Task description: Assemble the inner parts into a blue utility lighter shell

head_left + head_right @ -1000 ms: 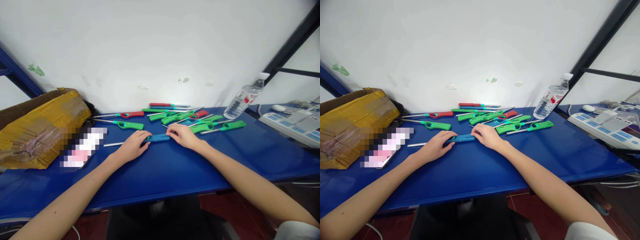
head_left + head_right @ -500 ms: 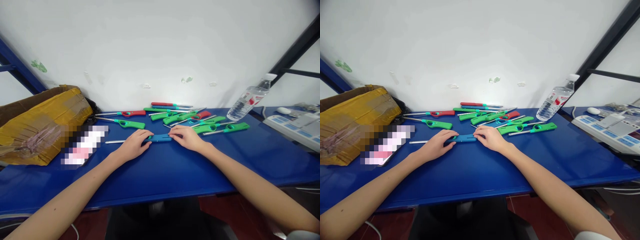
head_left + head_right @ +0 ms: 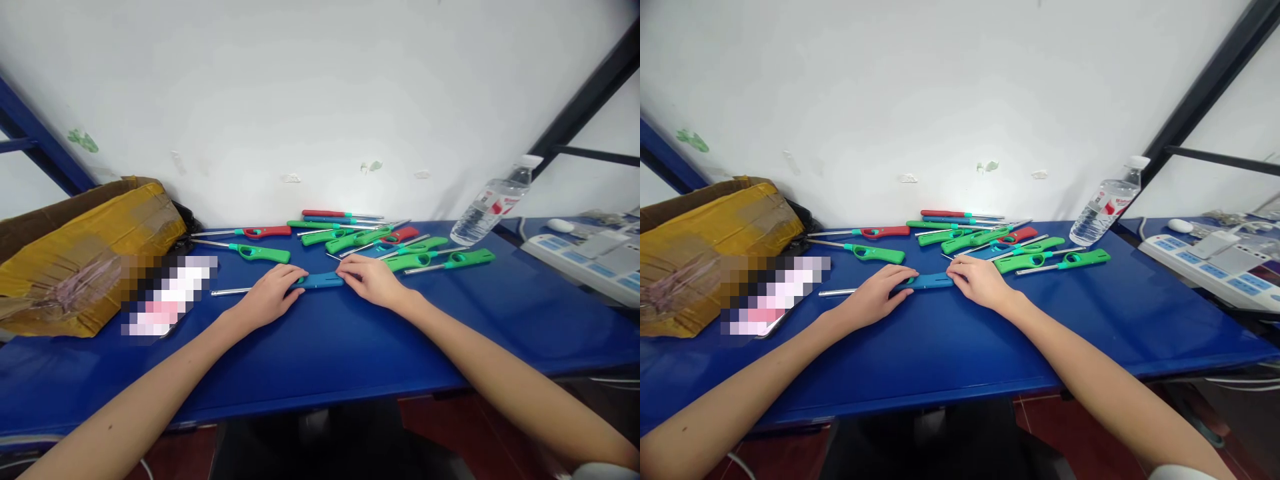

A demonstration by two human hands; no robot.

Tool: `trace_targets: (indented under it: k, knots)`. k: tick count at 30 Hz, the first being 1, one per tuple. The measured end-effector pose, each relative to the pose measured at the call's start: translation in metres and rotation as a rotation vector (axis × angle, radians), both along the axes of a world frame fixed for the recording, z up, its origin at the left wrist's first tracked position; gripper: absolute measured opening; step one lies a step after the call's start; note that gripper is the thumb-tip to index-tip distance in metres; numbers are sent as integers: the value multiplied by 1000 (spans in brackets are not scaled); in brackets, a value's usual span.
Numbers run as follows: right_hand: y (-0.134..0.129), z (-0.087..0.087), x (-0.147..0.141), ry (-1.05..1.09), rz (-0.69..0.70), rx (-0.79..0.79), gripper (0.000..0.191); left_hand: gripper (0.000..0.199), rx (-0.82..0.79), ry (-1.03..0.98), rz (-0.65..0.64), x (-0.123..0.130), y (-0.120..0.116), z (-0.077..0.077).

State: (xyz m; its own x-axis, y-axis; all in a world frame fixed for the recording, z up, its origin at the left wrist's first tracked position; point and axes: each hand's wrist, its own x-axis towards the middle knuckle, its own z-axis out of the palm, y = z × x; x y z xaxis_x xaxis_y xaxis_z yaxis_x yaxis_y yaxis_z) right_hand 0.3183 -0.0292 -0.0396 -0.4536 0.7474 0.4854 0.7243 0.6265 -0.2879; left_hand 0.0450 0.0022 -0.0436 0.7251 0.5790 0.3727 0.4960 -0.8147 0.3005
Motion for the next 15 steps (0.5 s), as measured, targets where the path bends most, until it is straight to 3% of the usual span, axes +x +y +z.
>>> trace_targets:
  k: [5, 12, 15]
  knots:
    - [2, 1, 4, 24, 39, -7, 26, 30, 4, -12, 11, -2, 3, -1]
    - [10, 7, 14, 45, -207, 172, 25, 31, 29, 3, 22, -5, 5, 1]
    - [13, 8, 20, -51, -213, 154, 22, 29, 55, 14, 15, -8, 7, 4]
